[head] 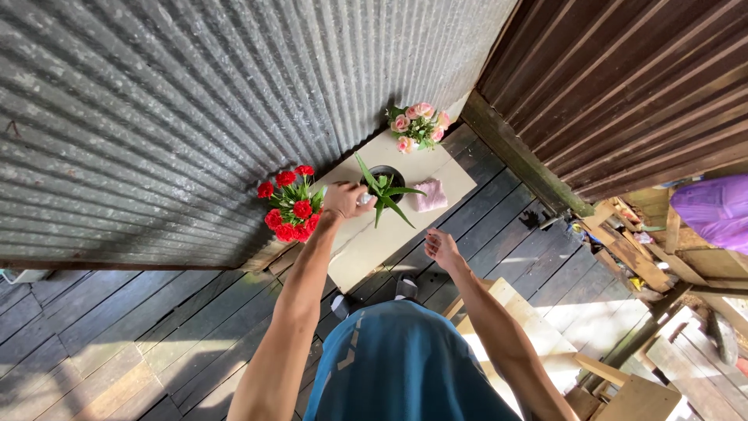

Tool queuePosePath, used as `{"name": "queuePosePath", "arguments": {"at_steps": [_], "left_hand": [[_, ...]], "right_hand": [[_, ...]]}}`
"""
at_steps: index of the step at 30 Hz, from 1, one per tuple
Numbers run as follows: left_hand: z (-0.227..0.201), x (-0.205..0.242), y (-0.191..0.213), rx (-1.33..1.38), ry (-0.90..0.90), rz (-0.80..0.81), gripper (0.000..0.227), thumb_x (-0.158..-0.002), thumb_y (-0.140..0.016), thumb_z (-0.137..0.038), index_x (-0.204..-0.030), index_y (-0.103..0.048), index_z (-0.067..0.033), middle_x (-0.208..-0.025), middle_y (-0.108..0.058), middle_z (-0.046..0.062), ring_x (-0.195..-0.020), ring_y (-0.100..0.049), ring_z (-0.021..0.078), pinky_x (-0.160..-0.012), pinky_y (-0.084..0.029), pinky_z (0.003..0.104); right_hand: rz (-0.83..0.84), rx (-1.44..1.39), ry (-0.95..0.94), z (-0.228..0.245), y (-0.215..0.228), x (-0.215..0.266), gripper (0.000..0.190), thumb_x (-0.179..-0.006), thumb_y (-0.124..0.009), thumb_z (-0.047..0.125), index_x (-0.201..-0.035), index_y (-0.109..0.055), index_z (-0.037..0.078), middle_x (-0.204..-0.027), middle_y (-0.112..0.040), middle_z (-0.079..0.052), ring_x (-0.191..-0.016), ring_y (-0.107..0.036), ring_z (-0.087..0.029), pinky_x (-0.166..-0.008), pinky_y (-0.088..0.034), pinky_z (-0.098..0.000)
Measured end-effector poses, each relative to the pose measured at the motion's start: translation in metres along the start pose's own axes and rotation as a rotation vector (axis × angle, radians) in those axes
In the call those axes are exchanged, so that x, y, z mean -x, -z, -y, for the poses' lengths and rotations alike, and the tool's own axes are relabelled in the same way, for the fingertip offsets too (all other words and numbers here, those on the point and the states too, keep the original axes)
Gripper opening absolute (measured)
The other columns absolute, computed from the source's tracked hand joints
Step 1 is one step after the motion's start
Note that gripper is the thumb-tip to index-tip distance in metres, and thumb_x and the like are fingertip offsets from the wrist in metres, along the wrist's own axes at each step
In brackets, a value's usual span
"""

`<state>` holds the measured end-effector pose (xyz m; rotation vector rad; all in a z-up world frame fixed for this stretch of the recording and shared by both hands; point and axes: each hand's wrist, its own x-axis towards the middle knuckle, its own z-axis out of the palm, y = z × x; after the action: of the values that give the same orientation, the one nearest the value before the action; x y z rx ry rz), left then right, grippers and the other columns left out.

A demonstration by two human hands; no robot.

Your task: Cleaning the leaves of an aloe vera plant using a spray bottle and a cloth.

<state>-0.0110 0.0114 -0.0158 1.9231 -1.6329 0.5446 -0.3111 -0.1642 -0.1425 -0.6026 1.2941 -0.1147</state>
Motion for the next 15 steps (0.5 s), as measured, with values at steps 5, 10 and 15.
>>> {"name": "queuePosePath", "arguments": {"at_steps": [5, 10, 15], "left_hand": [[-0.03, 0.002, -0.012, 0.04, 0.579, -0.129, 0.042, -0.085, -0.058, -0.062, -0.061, -0.054, -0.0273, -0.05, -0.054, -0.001, -0.048, -0.065, 0.0252, -0.048, -0.049, 0.034], [-0.04, -0.006, -0.016, 0.071, 1.23, -0.431, 0.053, -0.096, -0.049, -0.054, -0.052, -0.06, -0.0262, -0.043, -0.057, 0.0, -0.048, -0.064, 0.0257, -0.053, -0.045, 0.033], [-0.042, 0.003, -0.02, 0.138, 1.489, -0.529, 0.055, -0.097, -0.042, -0.062, -0.054, -0.06, -0.0333, -0.04, -0.054, -0.014, -0.047, -0.064, 0.0138, -0.057, -0.048, 0.027]], "right_hand": [[0.074, 0.003, -0.032, 0.0, -0.007, 0.007, 0.03, -0.08, -0.081, 0.024, -0.103, -0.069, 0.01, -0.082, -0.07, -0.006, -0.069, -0.067, -0.023, -0.067, -0.057, -0.0385], [0.074, -0.001, -0.028, 0.003, 0.002, 0.001, 0.028, -0.086, -0.079, 0.027, -0.106, -0.07, 0.01, -0.084, -0.07, -0.005, -0.073, -0.068, -0.024, -0.072, -0.057, -0.0396], [0.046, 0.007, -0.026, 0.005, 0.01, 0.001, 0.027, -0.087, -0.077, 0.03, -0.106, -0.07, 0.011, -0.085, -0.069, -0.004, -0.076, -0.068, -0.023, -0.076, -0.056, -0.0395]]}}
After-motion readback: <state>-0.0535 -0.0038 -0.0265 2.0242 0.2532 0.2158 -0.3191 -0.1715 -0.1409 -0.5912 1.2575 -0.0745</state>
